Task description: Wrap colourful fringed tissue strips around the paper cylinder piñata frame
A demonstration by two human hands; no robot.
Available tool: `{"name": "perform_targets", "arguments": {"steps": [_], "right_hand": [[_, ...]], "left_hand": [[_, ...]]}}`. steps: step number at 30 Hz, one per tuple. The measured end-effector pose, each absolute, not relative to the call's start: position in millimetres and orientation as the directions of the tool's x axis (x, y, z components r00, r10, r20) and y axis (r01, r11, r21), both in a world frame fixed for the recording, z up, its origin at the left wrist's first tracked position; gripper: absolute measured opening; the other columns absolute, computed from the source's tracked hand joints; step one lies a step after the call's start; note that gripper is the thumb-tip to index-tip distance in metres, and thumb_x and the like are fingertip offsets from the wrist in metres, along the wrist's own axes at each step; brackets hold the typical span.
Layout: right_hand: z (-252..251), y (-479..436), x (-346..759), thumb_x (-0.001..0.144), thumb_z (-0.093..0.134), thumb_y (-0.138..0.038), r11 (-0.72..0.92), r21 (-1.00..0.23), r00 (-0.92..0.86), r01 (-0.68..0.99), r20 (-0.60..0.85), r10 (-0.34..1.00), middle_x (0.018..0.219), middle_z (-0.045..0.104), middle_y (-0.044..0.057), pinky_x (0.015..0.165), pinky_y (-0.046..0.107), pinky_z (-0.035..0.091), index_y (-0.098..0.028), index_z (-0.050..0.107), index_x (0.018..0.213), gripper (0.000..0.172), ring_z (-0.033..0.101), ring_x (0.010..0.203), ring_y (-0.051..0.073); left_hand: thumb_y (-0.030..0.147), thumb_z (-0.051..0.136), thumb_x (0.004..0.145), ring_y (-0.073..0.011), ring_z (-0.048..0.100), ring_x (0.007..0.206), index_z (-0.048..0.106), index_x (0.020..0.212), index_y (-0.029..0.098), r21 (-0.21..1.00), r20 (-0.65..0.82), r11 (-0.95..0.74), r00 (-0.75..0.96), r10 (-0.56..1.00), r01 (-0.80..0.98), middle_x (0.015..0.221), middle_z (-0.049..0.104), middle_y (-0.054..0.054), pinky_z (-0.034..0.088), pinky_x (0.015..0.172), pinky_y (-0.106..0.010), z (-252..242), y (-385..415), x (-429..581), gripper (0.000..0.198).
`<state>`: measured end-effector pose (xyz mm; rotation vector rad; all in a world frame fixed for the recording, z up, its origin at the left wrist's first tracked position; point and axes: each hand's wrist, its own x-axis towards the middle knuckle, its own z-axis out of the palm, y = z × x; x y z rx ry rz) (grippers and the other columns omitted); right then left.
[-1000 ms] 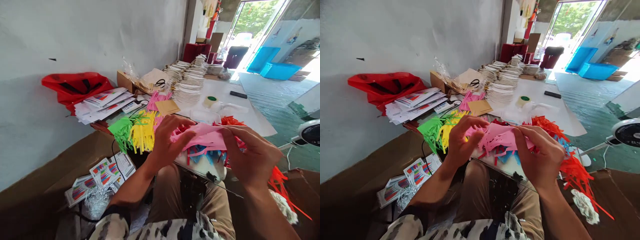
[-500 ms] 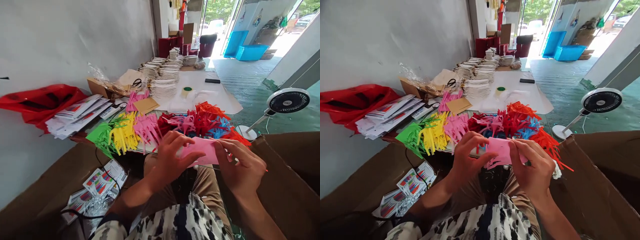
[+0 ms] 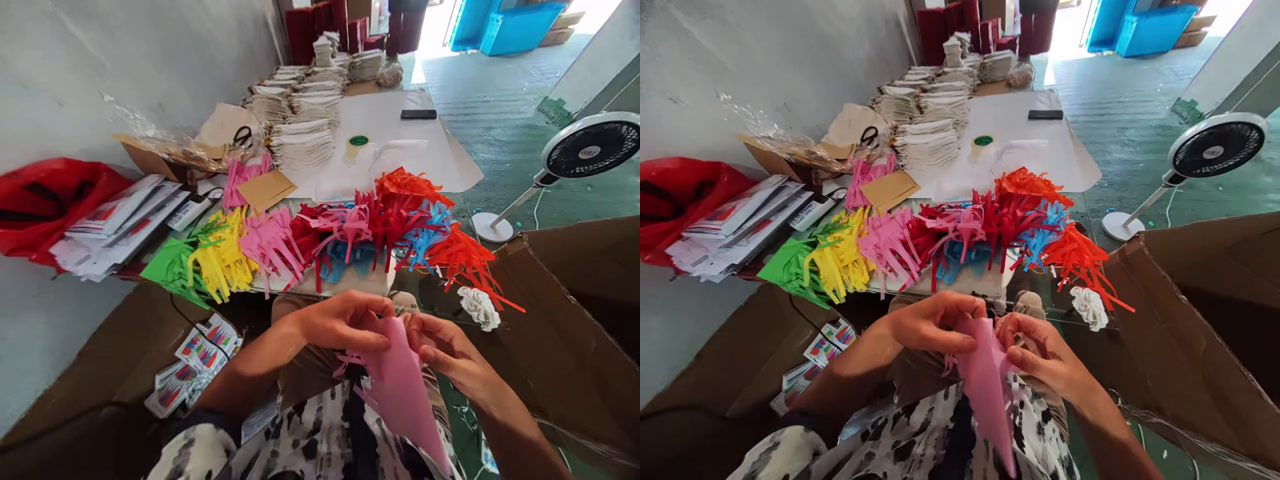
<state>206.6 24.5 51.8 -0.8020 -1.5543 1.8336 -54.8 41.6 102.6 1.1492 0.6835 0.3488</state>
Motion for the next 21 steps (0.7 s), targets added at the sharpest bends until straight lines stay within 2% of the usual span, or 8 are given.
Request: {"name": "perform_targets", "arguments": {"steps": [2,4,7,10,13,17,19,21], "right_hand": [[43.9,25.8,202.0,0.091,0.072,-0.059,-0.215,-0.965,-0.606,-0.149,-0.083,0.791,0.093,0.068,0.004,0.073,0.03,0.055,-0.024,0.06,0.084,0.037,0.066,0.085,0.021],[37.7,29.1,195.5,0.094,0.07,-0.056,-0.259,-0.95,-0.595,-0.173,-0.108,0.796,0.118,0.071,0.007,0.088,0.036,0.058,-0.027,0.068,0.109,0.032,0.071,0.103,0.024],[28.7,34.5,181.0,0.094,0.068,-0.064,-0.317,-0.934,-0.608,-0.166,-0.156,0.778,0.14,0.066,0.009,0.099,0.043,0.057,-0.036,0.058,0.146,0.059,0.069,0.121,0.028],[21.9,37.3,170.9,0.085,0.075,-0.069,-0.394,-0.91,-0.668,-0.131,-0.213,0.713,0.107,0.074,0.007,0.084,0.037,0.059,-0.027,0.075,0.119,0.054,0.072,0.097,0.025],[24.1,40.1,176.2,0.082,0.078,-0.067,-0.384,-0.922,-0.701,-0.047,-0.244,0.671,0.081,0.065,0.003,0.063,0.028,0.051,-0.02,0.074,0.084,0.048,0.062,0.072,0.018],[40.7,53.8,195.6,0.092,0.07,-0.061,-0.094,-0.982,-0.522,0.166,-0.168,0.836,0.071,0.054,-0.001,0.055,0.024,0.037,-0.019,0.062,0.072,0.047,0.047,0.063,0.013],[46.6,66.0,202.3,0.094,0.067,-0.061,0.077,-0.925,-0.388,0.373,-0.081,0.918,0.062,0.041,-0.005,0.052,0.024,0.028,-0.021,0.049,0.064,0.053,0.036,0.058,0.011],[45.8,80.0,205.9,0.095,0.064,-0.062,0.185,-0.793,-0.308,0.58,-0.003,0.951,0.056,0.033,-0.007,0.051,0.025,0.023,-0.023,0.038,0.061,0.058,0.03,0.054,0.01]], "left_hand": [[0.059,0.086,0.081,-0.011,0.06,0.058,0.059,0.093,0.018,0.887,-0.347,0.458,0.747,0.567,0.064,0.071,0.066,0.001,0.047,0.055,-0.021,96.7,49.4,-57.6,0.051],[0.057,0.089,0.079,-0.0108,0.062,0.058,0.059,0.094,0.018,0.879,-0.351,0.475,0.742,0.571,0.05,0.072,0.066,0.001,0.051,0.057,-0.022,93.2,55.6,-60.1,0.051],[0.054,0.088,0.082,-0.0097,0.061,0.059,0.061,0.099,0.017,0.88,-0.343,0.47,0.771,0.536,0.064,0.072,0.065,0.001,0.05,0.055,-0.02,92.3,60.9,-62.5,0.049],[0.054,0.084,0.086,-0.0087,0.057,0.059,0.064,0.106,0.016,0.894,-0.345,0.432,0.795,0.5,0.116,0.072,0.063,0.001,0.045,0.052,-0.018,93.9,64.1,-67.4,0.047],[0.05,0.083,0.088,-0.0059,0.045,0.051,0.065,0.11,0.016,0.923,-0.362,0.325,0.757,0.545,0.207,0.061,0.05,0.008,0.032,0.046,-0.016,97.1,69.8,-79.6,0.044],[0.044,0.081,0.088,-0.0075,0.047,0.05,0.066,0.118,0.018,0.907,-0.381,0.165,0.586,0.715,0.388,0.064,0.054,0.008,0.03,0.046,-0.018,100.2,83.4,-101.9,0.043],[0.038,0.078,0.089,-0.0104,0.054,0.053,0.068,0.119,0.021,0.838,-0.33,0.032,0.46,0.824,0.544,0.07,0.063,0.005,0.037,0.049,-0.022,97.8,90.6,-110.1,0.036],[0.026,0.075,0.088,-0.0157,0.064,0.064,0.071,0.117,0.022,0.665,-0.16,-0.143,0.327,0.931,0.733,0.079,0.069,0.001,0.048,0.059,-0.027,92.2,95.1,-111.9,0.029]]}}
